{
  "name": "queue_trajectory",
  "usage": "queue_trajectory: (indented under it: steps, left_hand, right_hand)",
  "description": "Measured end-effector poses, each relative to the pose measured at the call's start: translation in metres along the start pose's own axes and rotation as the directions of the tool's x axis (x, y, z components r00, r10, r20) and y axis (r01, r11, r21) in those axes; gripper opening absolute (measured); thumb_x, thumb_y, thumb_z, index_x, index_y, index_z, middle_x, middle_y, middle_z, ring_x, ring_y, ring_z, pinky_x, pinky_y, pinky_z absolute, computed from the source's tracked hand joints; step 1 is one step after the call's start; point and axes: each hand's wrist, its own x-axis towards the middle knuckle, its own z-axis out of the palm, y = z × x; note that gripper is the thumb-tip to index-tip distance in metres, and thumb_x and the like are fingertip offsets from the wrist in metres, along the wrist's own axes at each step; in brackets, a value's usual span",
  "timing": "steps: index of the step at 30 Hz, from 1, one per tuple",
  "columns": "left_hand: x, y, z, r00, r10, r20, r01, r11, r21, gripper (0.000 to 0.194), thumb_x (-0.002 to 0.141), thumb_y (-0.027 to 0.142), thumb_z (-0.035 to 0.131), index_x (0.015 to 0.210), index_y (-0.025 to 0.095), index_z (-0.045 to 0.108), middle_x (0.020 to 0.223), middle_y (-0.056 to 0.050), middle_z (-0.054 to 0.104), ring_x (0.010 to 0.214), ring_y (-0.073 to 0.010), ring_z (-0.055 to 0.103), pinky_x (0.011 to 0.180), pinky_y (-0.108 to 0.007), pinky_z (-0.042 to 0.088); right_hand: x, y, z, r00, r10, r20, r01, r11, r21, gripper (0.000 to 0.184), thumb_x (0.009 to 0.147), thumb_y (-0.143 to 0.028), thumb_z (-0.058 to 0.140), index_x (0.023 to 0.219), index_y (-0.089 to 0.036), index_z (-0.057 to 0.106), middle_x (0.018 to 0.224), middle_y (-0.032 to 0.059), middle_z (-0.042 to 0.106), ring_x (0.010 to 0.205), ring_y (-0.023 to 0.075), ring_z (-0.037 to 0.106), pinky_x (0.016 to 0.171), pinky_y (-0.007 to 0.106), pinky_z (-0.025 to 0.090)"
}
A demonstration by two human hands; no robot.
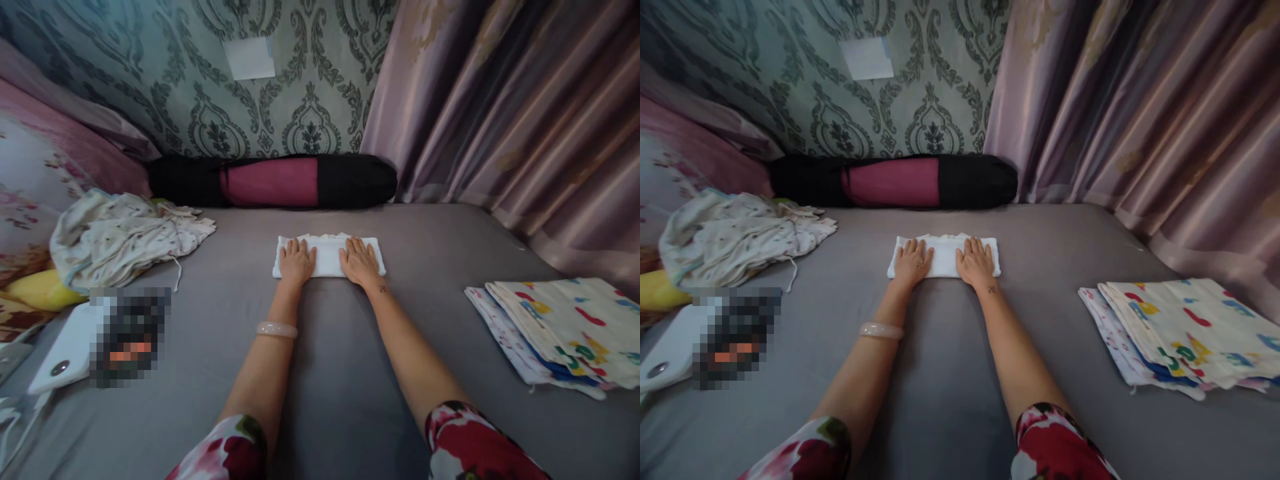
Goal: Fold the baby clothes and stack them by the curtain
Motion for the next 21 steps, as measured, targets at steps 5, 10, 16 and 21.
queue_trajectory:
  steps: [5,10,16,21]
  left_hand:
    - [0.002,-0.015,-0.004,0.998,-0.04,0.048,0.041,0.999,-0.032,0.062,0.096,0.045,0.022,0.144,0.009,0.036,0.154,-0.015,0.03,0.144,-0.0311,0.02,0.116,-0.047,0.02]
    - [0.004,-0.029,-0.005,0.999,-0.001,0.042,0.002,0.999,-0.038,0.061,0.096,0.042,0.023,0.143,0.005,0.037,0.154,-0.017,0.03,0.144,-0.0312,0.022,0.114,-0.044,0.024]
    - [0.005,-0.04,-0.007,0.998,-0.038,0.05,0.04,0.999,-0.033,0.065,0.097,0.044,0.019,0.145,0.003,0.032,0.155,-0.017,0.027,0.144,-0.0291,0.021,0.116,-0.04,0.023]
    - [0.002,-0.039,-0.006,0.997,-0.054,0.058,0.054,0.999,0.003,0.069,0.096,0.048,0.02,0.147,0.002,0.028,0.155,-0.019,0.025,0.144,-0.03,0.021,0.116,-0.042,0.022]
  right_hand:
    - [-0.003,0.015,-0.003,1.0,0.029,0.001,-0.029,0.999,-0.014,0.061,0.099,-0.039,0.017,0.146,-0.004,0.033,0.154,0.0156,0.029,0.143,0.0264,0.022,0.115,0.045,0.015]
    - [-0.007,0.029,-0.008,0.996,0.087,0.031,-0.086,0.996,-0.028,0.061,0.099,-0.038,0.018,0.148,-0.003,0.029,0.155,0.0162,0.026,0.143,0.0281,0.022,0.114,0.044,0.018]
    - [-0.008,0.03,-0.007,0.99,0.141,-0.016,-0.142,0.988,-0.064,0.062,0.099,-0.04,0.018,0.147,-0.002,0.028,0.155,0.018,0.025,0.142,0.0283,0.023,0.113,0.047,0.019]
    - [-0.007,0.03,-0.004,0.989,0.148,-0.001,-0.148,0.986,-0.073,0.063,0.099,-0.041,0.018,0.147,-0.003,0.028,0.154,0.0184,0.027,0.142,0.0279,0.023,0.112,0.046,0.019]
